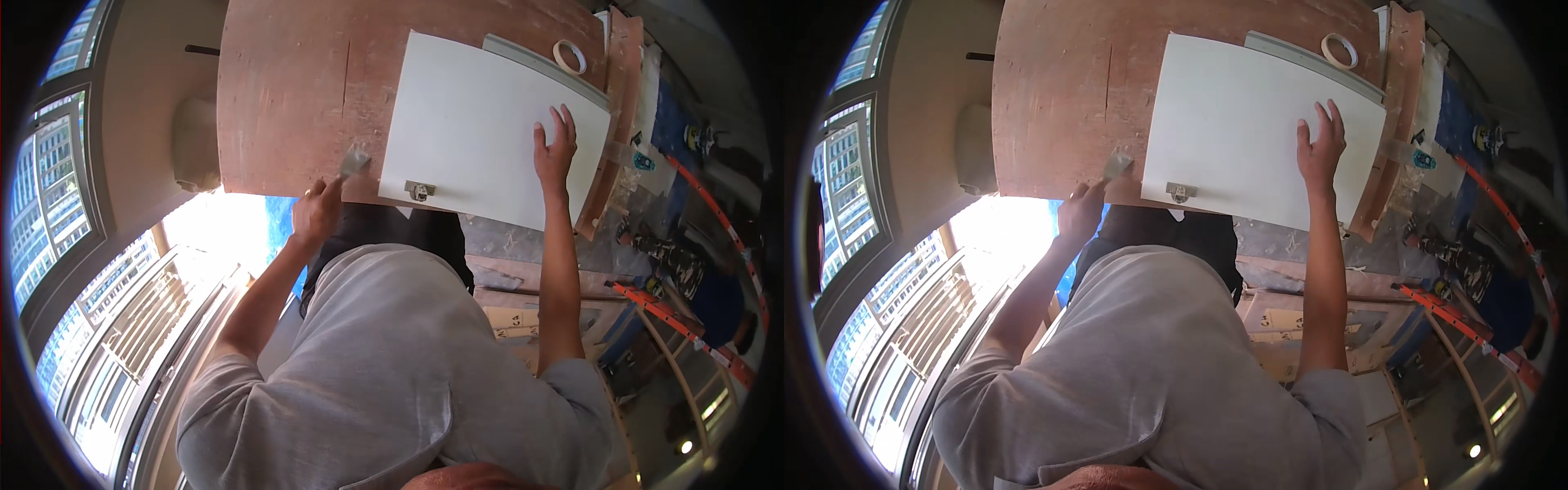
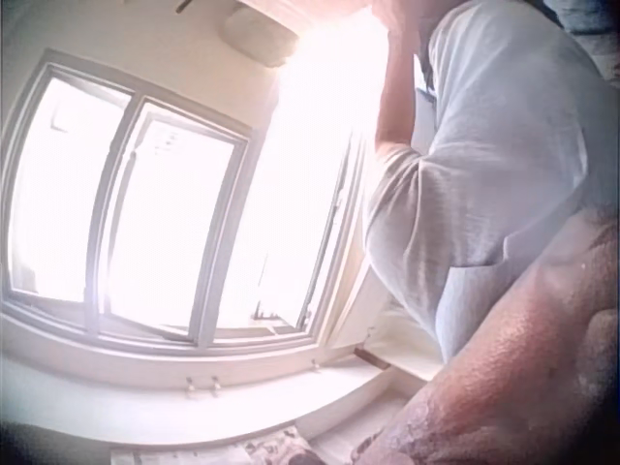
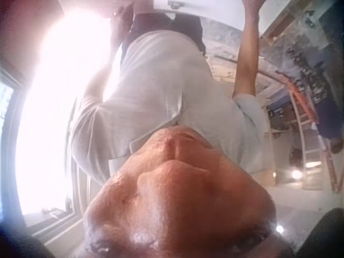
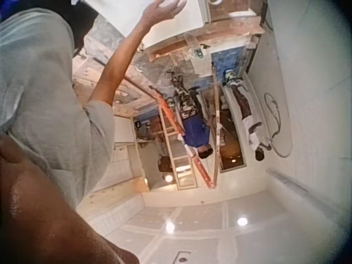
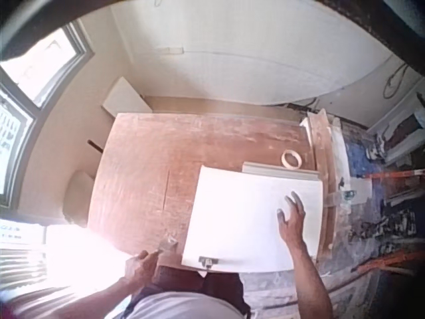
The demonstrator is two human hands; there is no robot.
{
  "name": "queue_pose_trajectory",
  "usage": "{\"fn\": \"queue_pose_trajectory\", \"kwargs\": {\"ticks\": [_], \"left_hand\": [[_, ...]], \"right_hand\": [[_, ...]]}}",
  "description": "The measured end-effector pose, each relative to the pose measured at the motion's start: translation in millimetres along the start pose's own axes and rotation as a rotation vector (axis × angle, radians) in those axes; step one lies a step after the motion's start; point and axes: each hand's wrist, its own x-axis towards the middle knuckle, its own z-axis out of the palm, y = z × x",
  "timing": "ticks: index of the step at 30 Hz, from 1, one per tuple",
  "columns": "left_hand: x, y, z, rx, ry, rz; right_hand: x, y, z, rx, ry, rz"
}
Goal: The person applies glue from a bottle onto small wooden pieces on a workbench, then uses a scraper to apply glue to the surface of a cabinet door before positioning a metal strip onto it.
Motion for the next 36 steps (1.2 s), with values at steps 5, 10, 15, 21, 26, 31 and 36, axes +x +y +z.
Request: {"fn": "queue_pose_trajectory", "kwargs": {"ticks": [5, 10, 15, 21, 26, 31, 36], "left_hand": [[52.4, 21.7, 12.0, -0.091, 0.195, 0.007], [136.0, 34.6, 9.8, -0.128, 0.324, 0.073], [-9.3, 15.0, 9.7, -0.015, 0.018, -0.122], [126.2, -32.4, 41.7, -0.259, 0.437, -0.012], [118.3, -14.8, -4.6, -0.213, 0.4, -0.133], [33.7, -17.0, -3.0, -0.075, 0.183, -0.295], [208.7, -49.1, 21.7, -0.253, 0.54, -0.17]], "right_hand": [[-33.4, -18.8, -6.8, 0.017, -0.039, 0.018], [-25.3, -29.7, -18.5, 0.028, -0.015, -0.017], [-41.6, -26.9, -34.9, 0.044, 0.012, 0.044], [-33.7, -42.2, -22.8, 0.081, -0.1, -0.008], [-31.9, -46.1, -23.7, 0.057, -0.111, 0.013], [-61.5, -41.1, -28.7, 0.091, -0.105, 0.096], [-39.3, -66.0, -26.3, 0.108, -0.148, 0.03]]}}
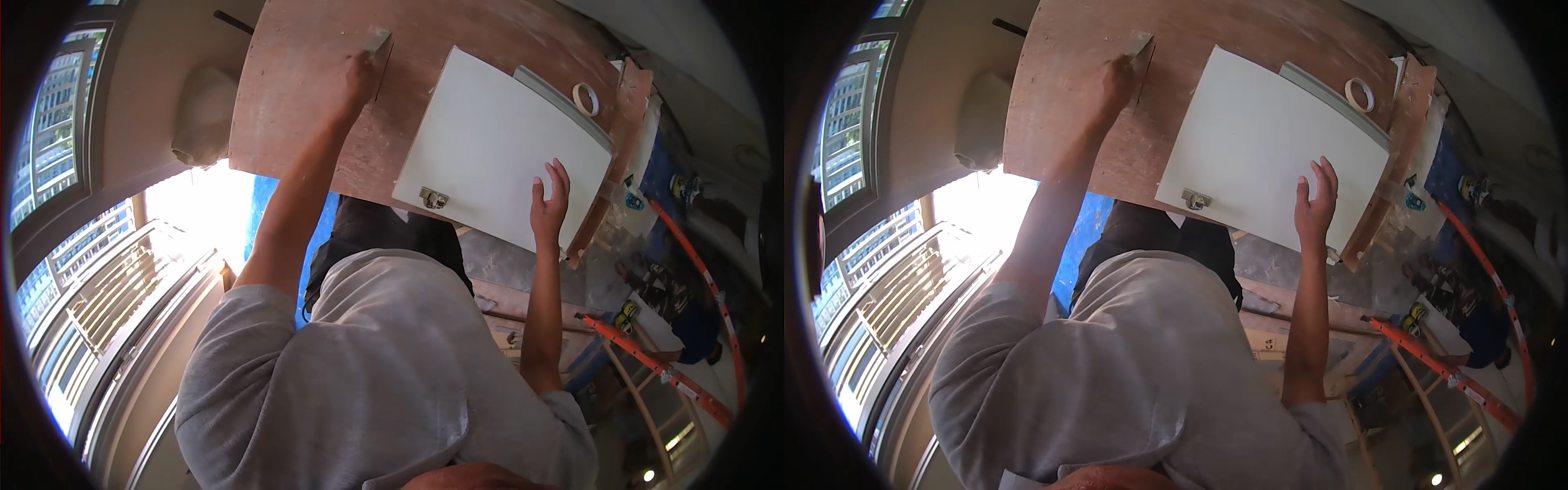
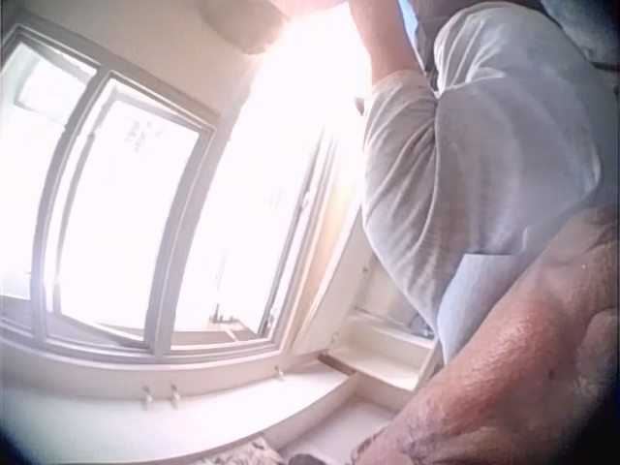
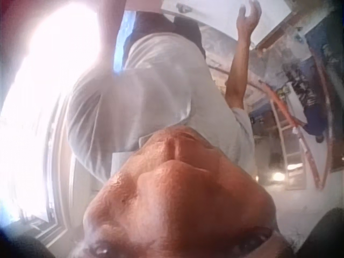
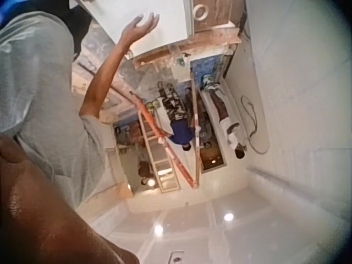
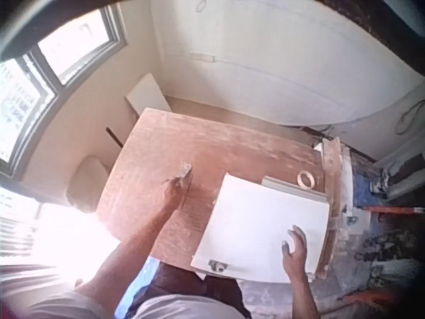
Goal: The person applies glue from a bottle onto small wooden pieces on a workbench, then uses a scraper to apply glue to the surface of a cabinet door before positioning a metal strip onto it.
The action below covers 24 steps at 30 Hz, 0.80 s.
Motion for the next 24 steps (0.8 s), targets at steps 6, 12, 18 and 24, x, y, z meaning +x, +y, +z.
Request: {"fn": "queue_pose_trajectory", "kwargs": {"ticks": [6, 12, 18, 24], "left_hand": [[-53.9, -30.1, -7.9, 0.017, -0.062, 0.036], [-63.6, 13.3, -11.1, 0.052, -0.152, -0.011], [55.6, 63.1, -20.0, 0.082, -0.078, 0.052], [-179.1, 13.3, -117.5, 0.252, -0.324, -0.149]], "right_hand": [[5.7, -0.8, -4.5, 0.026, 0.037, 0.034], [-8.1, 13.6, 4.3, 0.045, 0.02, 0.084], [3.3, 1.4, -8.8, 0.021, 0.047, 0.075], [-6.4, 14.3, -2.7, 0.061, 0.032, 0.111]]}}
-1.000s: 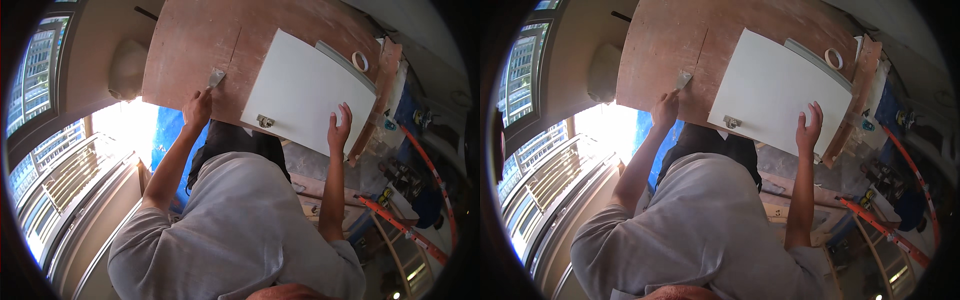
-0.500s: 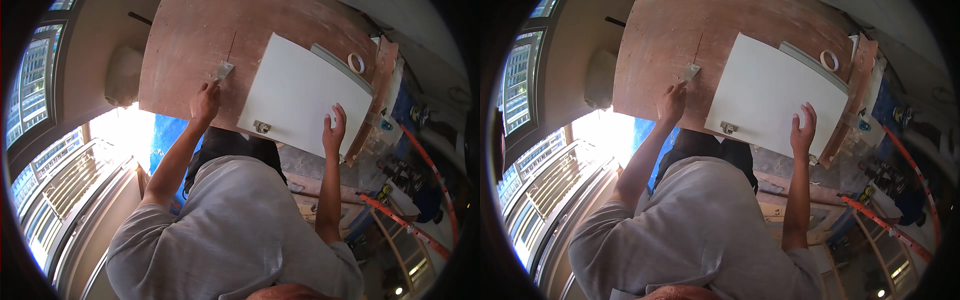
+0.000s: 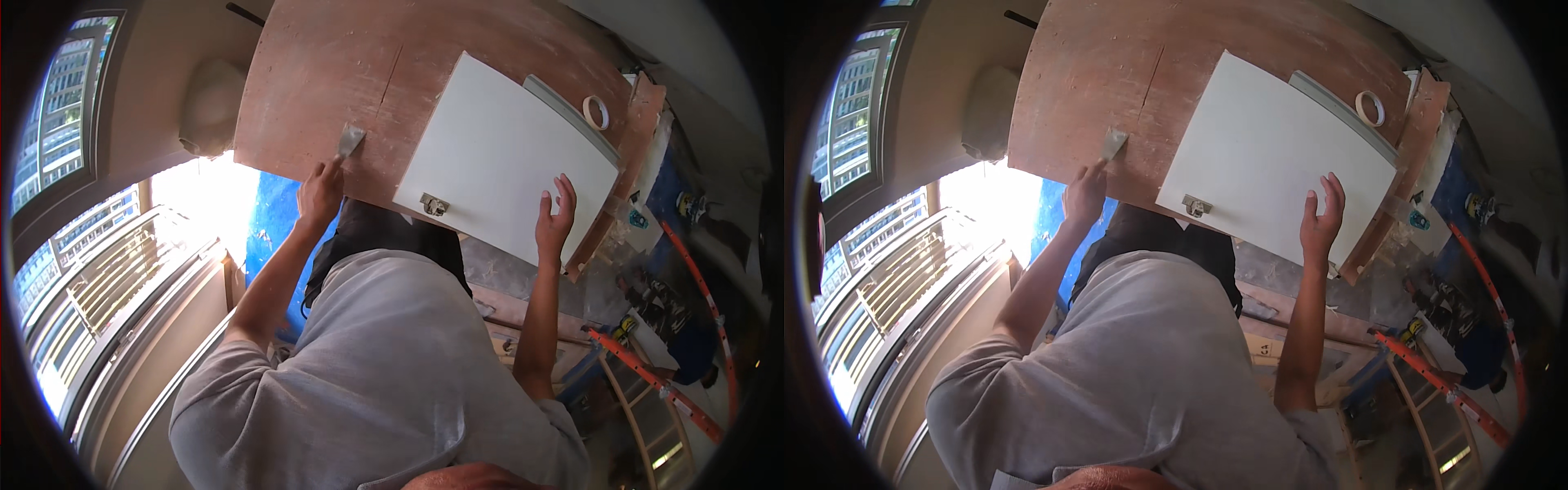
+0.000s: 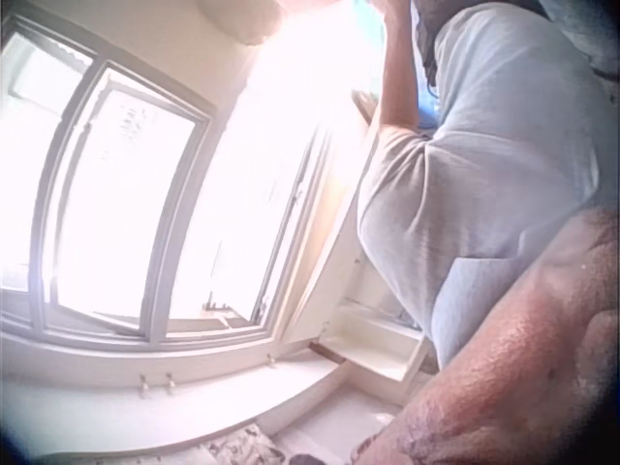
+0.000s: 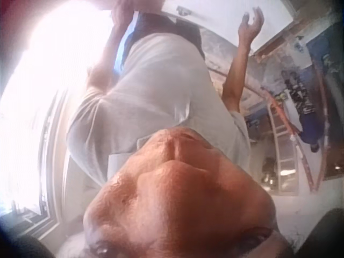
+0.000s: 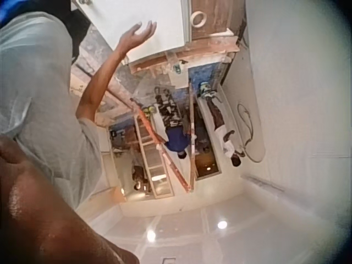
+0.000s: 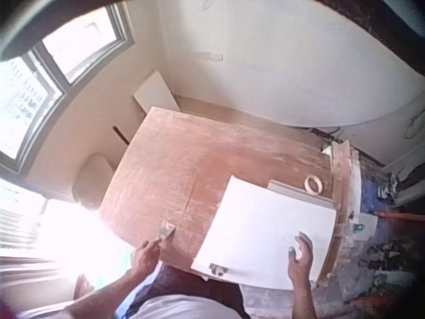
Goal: The person applies glue from a bottle onto small wooden pieces on a workbench, then uses a scraper to apply glue to the surface of a cabinet door before positioning a metal strip onto it.
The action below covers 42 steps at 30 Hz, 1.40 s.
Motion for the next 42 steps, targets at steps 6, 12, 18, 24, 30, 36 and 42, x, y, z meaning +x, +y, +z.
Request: {"fn": "queue_pose_trajectory", "kwargs": {"ticks": [6, 12, 18, 24, 30, 36, 42], "left_hand": [[108.4, -21.6, 37.6, -0.193, 0.163, -0.004], [200.8, -10.6, 7.8, -0.464, 0.081, -0.141], [17.2, -5.0, -23.0, -0.049, -0.01, -0.225], [258.6, -15.7, 19.8, -0.637, 0.442, -0.058], [246.2, -5.6, -19.5, -0.568, 0.323, 0.205], [45.2, -1.0, 8.1, -0.9, -0.145, -0.466], [62.9, 92.7, 27.8, -0.712, -0.176, -0.077]], "right_hand": [[27.9, -22.0, 8.4, 0.027, -0.064, -0.11], [45.5, -33.3, -1.2, 0.014, -0.051, -0.196], [3.1, -5.2, -1.9, 0.026, -0.017, -0.038], [-7.1, -33.2, -0.7, 0.01, -0.056, -0.076], [-66.2, -22.4, -23.6, 0.087, 0.111, 0.028], [-128.9, 53.3, -70.6, 0.062, 0.719, 0.258], [-119.6, 164.0, -96.5, 0.35, 0.564, 0.594]]}}
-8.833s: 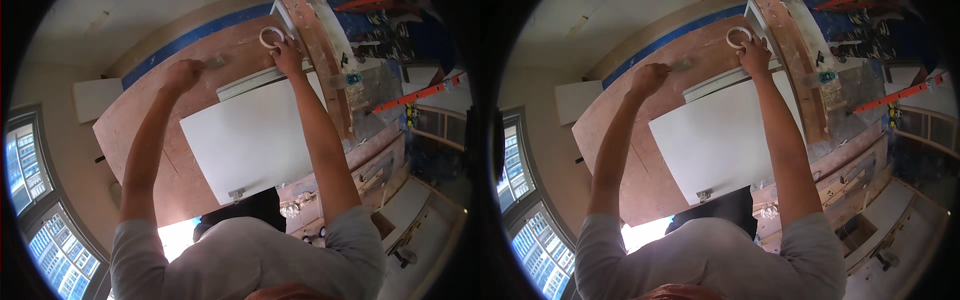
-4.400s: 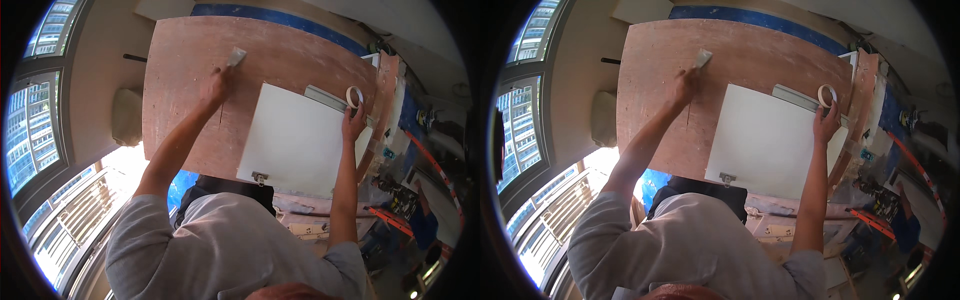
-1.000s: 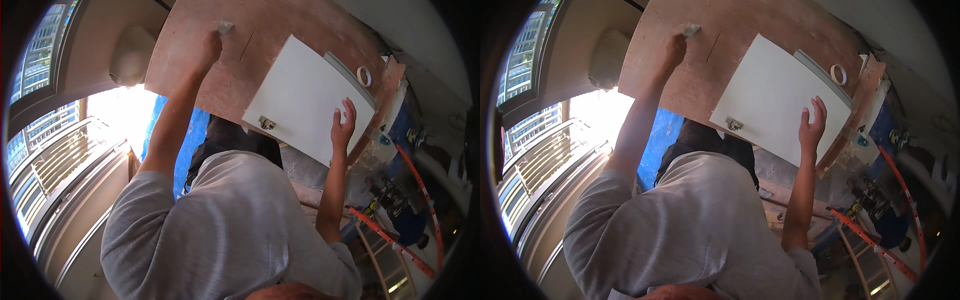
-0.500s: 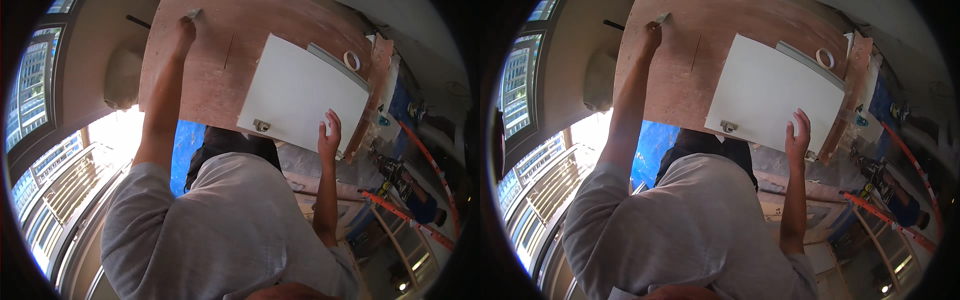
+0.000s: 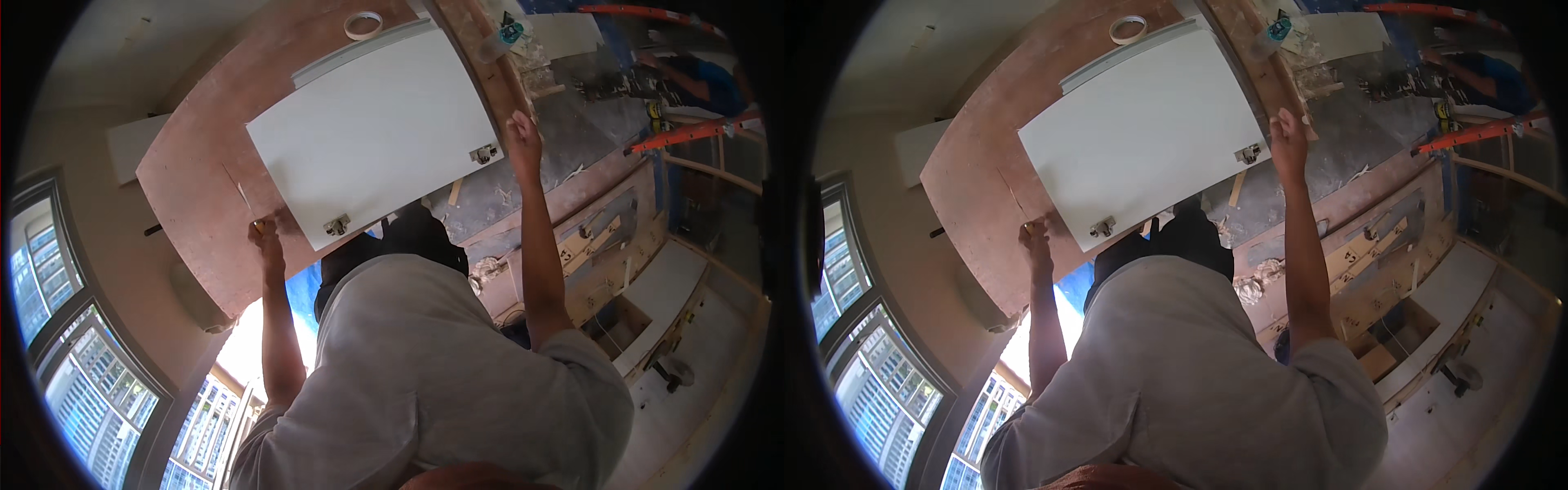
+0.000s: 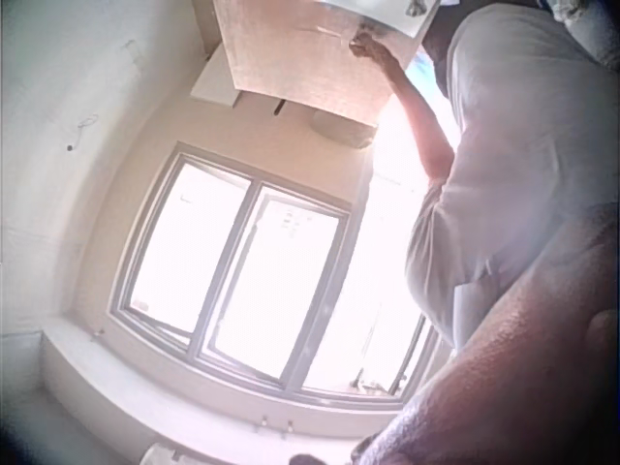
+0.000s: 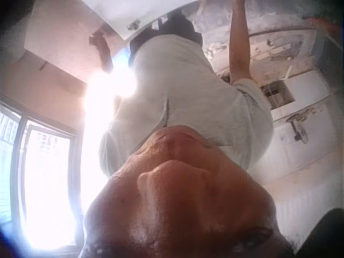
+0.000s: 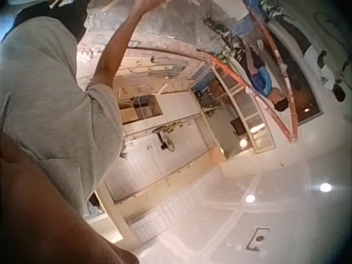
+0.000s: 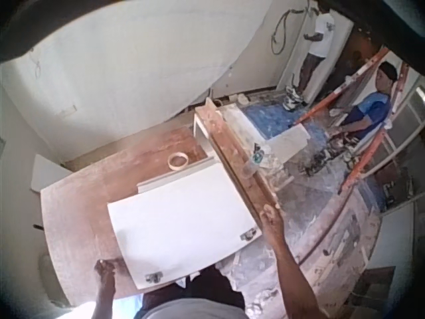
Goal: The person applies glue from a bottle onto small wooden pieces on a workbench, then uses a scraper to apply glue to the surface of a cabinet door before positioning a metal strip onto it.
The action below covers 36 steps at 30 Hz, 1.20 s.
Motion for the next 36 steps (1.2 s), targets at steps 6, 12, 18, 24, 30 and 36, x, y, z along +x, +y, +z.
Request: {"fn": "queue_pose_trajectory", "kwargs": {"ticks": [6, 12, 18, 24, 30, 36], "left_hand": [[25.7, 23.4, 56.1, 0.131, -0.034, 0.053], [34.1, 8.6, 74.8, 0.319, 0.021, 0.07], [24.5, 42.7, 90.2, 0.225, 0.028, 0.007], [-16.0, 30.3, 63.8, 0.197, 0.099, 0.049], [-5.7, 67.9, -18.3, 0.019, 0.025, 0.032], [108.2, 72.4, -191.4, -0.138, -0.026, 0.141]], "right_hand": [[84.5, 10.6, 51.0, -0.312, -0.367, 0.015], [79.4, -28.7, 78.4, -0.319, -0.508, 0.082], [80.9, -17.2, 71.9, -0.01, -0.581, 0.223], [42.6, -55.7, 50.7, 0.045, -0.536, 0.218], [-9.2, -142.5, 60.6, 0.138, -0.617, 0.232], [-81.5, -217.2, 213.9, 0.473, -0.794, 0.3]]}}
